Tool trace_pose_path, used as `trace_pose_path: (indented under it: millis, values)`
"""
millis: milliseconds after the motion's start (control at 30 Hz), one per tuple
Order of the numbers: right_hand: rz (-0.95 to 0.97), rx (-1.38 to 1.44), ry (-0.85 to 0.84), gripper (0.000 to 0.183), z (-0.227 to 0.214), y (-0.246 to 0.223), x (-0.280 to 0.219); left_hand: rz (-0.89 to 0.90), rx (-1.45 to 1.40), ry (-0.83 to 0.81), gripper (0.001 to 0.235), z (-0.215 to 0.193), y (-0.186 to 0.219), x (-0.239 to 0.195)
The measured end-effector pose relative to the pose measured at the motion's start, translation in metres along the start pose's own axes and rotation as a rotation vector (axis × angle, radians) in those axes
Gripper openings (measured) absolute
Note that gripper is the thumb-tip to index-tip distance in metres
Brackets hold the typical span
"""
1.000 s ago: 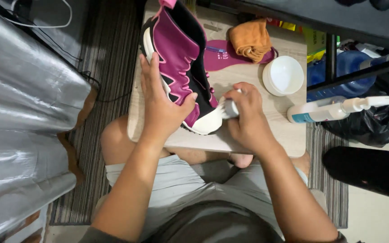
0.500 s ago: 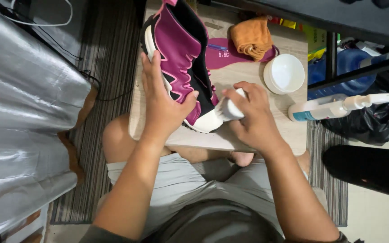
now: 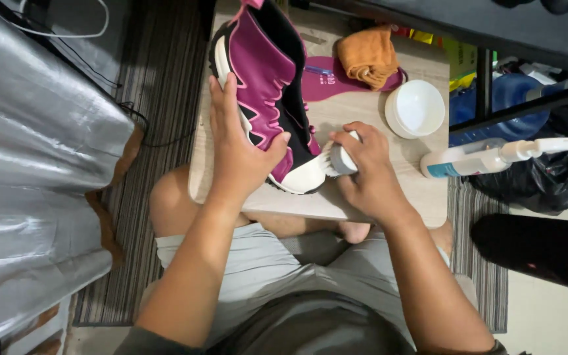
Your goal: The person cleans a purple and black high-top sneaker placed on a small table. They scrub the shoe with a brush and cleaning solution, then wipe it with an orange cloth.
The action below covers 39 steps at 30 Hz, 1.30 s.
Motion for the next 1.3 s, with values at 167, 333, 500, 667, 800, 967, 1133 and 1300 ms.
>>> trace_pose_path:
  millis: [167, 333, 500, 667, 800, 967, 1133, 1300]
  values:
    - [-0.017, -0.038, -0.032, 0.072, -0.007, -0.065, 0.008, -0.005, -0.007, -0.009, 0.122, -0.001, -0.001, 0.0]
    - [-0.037, -0.08, -0.013, 0.064, -0.001, -0.027, 0.004, -0.008, -0.009, -0.022, 0.123, 0.0, -0.001, 0.0]
    - [0.084, -0.066, -0.011, 0.078, 0.001, -0.012, -0.002, -0.018, -0.012, -0.019, 0.121, -0.003, 0.004, -0.001]
    - [0.017, 0.024, 0.002, 0.068, -0.007, -0.072, 0.008, -0.017, -0.019, -0.029, 0.122, -0.003, -0.002, 0.001]
    - [-0.001, -0.092, 0.035, 0.06, -0.001, -0.038, 0.008, -0.018, -0.022, -0.04, 0.121, -0.003, 0.001, 0.0]
    - [0.091, -0.06, 0.011, 0.07, 0.001, -0.018, 0.001, -0.029, -0.03, -0.044, 0.121, -0.003, 0.001, 0.0]
    - [-0.011, -0.115, 0.009, 0.064, -0.003, -0.075, 0.01, -0.02, -0.023, -0.044, 0.122, -0.003, -0.001, 0.002]
    - [-0.005, -0.087, 0.054, 0.065, 0.002, -0.023, 0.008, -0.011, -0.005, -0.04, 0.122, -0.004, 0.001, 0.0]
Point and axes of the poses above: each hand's wrist, its own x-axis towards the middle knuckle, its own z-axis out of the palm, y = z × x, the point moved 1 cm from there along x, towards the middle knuckle, and after that the axes turned 11 degrees about -y, right-handed, at the moved point
